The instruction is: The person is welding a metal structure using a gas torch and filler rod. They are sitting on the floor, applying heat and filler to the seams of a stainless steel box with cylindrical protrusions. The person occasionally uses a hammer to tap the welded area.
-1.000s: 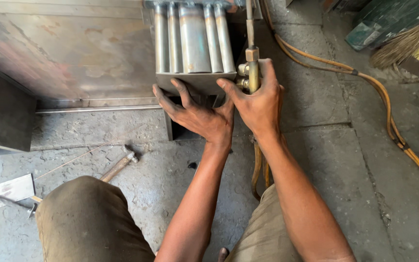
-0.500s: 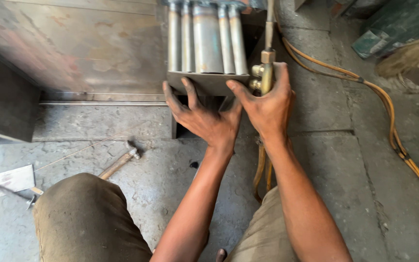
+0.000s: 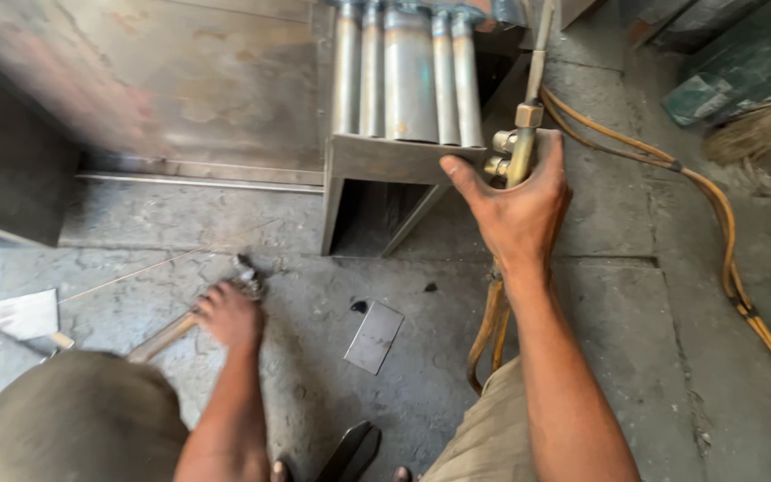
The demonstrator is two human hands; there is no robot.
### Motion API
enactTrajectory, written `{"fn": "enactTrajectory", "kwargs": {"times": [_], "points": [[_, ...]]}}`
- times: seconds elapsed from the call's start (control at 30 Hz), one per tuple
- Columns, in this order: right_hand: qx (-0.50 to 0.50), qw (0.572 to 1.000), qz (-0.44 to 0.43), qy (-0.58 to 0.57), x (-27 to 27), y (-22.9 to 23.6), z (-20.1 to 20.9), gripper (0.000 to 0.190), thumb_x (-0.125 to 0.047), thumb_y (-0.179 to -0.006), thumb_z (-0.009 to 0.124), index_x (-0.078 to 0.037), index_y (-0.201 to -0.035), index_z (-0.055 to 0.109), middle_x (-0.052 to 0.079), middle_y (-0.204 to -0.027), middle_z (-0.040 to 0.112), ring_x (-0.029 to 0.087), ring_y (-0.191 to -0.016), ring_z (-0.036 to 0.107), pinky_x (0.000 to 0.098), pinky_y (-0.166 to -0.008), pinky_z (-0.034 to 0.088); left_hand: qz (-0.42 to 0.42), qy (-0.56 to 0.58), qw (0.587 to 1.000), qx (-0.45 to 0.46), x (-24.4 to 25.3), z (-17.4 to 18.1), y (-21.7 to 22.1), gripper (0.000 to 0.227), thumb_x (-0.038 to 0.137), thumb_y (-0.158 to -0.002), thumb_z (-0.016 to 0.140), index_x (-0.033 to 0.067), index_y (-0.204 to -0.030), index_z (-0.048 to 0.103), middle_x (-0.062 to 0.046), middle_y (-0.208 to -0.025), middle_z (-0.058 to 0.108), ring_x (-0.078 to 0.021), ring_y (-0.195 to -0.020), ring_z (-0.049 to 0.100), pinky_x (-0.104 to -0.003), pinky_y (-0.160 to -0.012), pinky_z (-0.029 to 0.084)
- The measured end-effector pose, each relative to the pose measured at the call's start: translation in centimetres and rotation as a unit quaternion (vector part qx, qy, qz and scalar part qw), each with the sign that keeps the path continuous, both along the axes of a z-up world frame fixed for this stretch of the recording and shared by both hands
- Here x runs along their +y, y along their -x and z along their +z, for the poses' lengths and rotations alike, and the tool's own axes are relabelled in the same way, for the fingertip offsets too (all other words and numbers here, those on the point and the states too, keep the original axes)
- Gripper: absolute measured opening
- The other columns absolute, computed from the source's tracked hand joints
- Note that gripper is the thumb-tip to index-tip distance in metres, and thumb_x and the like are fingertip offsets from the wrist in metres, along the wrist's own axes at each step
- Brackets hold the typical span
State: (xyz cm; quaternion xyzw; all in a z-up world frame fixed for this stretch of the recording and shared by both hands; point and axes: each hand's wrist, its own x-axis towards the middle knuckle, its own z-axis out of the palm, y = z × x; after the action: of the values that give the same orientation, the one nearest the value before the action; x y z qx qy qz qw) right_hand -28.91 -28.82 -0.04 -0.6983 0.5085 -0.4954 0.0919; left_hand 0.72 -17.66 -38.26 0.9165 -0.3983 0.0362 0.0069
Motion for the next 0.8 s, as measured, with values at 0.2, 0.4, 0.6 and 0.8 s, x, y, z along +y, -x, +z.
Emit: {"fn": "enactTrajectory", "kwargs": {"times": [0.2,0.4,0.6,0.8], "points": [[-0.013,1.000,0.001,-0.004,-0.4,0.3,-0.2,0.071,-0.048,-0.078,0.098,-0.002,-0.114,0.058,0.007,-0.101,0.068,0.018,-0.088,0.067,0.0332,-0.078,0.058,-0.076,-0.102,0.984,0.121,1.0,1.5,-2.2,0.034,0.027,-0.103,0.048,0.0080,-0.129,0.058,-0.017,-0.130,0.066,-0.0380,-0.127,0.058,-0.054,-0.108,0.042],[-0.006,1.000,-0.001,-0.017,-0.3,0.3,0.1,0.073,-0.051,-0.076,0.096,-0.002,-0.113,0.058,0.007,-0.101,0.069,0.017,-0.088,0.069,0.0333,-0.077,0.058,-0.238,0.028,0.902,0.360,0.4,8.6,3.8,0.032,0.032,-0.109,0.040,0.0112,-0.129,0.054,-0.025,-0.117,0.070,-0.0458,-0.102,0.068,-0.055,-0.088,0.054],[-0.005,1.000,0.004,-0.014,-0.7,0.8,-0.2,0.072,-0.050,-0.077,0.097,-0.003,-0.113,0.056,0.008,-0.099,0.068,0.019,-0.089,0.068,0.0350,-0.078,0.058,-0.483,0.081,0.863,0.126,0.7,28.2,6.1,0.055,0.058,-0.098,0.044,0.0081,-0.115,0.061,-0.011,-0.098,0.072,-0.0267,-0.089,0.070,-0.044,-0.080,0.055],[-0.005,1.000,0.031,0.004,-1.0,0.7,0.0,0.072,-0.049,-0.078,0.097,-0.003,-0.114,0.054,0.008,-0.100,0.065,0.018,-0.089,0.066,0.0343,-0.077,0.058,-0.467,0.240,0.841,0.128,1.1,36.5,4.7,0.052,0.053,-0.093,0.061,0.0056,-0.113,0.067,-0.007,-0.091,0.070,-0.0255,-0.082,0.069,-0.038,-0.067,0.053]]}}
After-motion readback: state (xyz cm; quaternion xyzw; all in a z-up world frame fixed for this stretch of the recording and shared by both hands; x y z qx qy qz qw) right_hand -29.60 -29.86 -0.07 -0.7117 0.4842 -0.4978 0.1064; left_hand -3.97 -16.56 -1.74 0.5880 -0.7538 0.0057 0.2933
